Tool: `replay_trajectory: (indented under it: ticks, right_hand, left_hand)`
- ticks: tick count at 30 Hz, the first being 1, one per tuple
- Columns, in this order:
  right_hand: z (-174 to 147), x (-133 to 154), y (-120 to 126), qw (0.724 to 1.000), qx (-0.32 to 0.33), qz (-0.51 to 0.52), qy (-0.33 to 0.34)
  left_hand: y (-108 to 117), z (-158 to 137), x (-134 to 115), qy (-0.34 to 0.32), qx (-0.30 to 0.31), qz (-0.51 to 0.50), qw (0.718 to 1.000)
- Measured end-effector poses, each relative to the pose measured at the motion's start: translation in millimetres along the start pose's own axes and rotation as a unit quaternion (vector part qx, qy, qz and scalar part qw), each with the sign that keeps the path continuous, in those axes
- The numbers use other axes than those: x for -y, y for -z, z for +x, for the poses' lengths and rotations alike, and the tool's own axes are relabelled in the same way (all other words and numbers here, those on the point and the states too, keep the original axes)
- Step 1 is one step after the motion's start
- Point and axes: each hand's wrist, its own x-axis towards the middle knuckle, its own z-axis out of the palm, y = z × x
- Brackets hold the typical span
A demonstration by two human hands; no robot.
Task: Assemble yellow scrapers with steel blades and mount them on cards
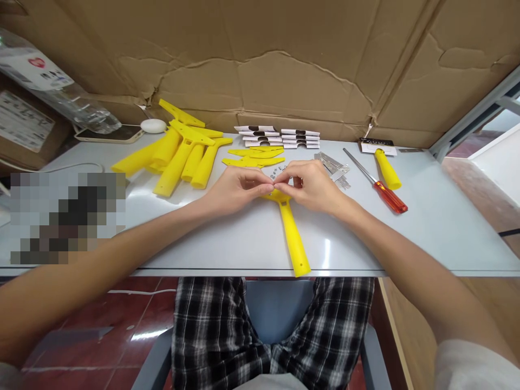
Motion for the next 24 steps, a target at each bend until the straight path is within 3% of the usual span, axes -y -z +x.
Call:
replay_trajectory:
  ticks: [11,24]
  right_hand:
    - [1,-1,-2,0.997,0.026,-0.040,-0.060]
    - [3,-23,20,0.990,0.085,-0.081,-0.075]
  left_hand:
    - [0,-2,-8,0.046,0.024,-0.008,0.999]
    - [9,-1,0,-0.083,0.062,0.163,0.981]
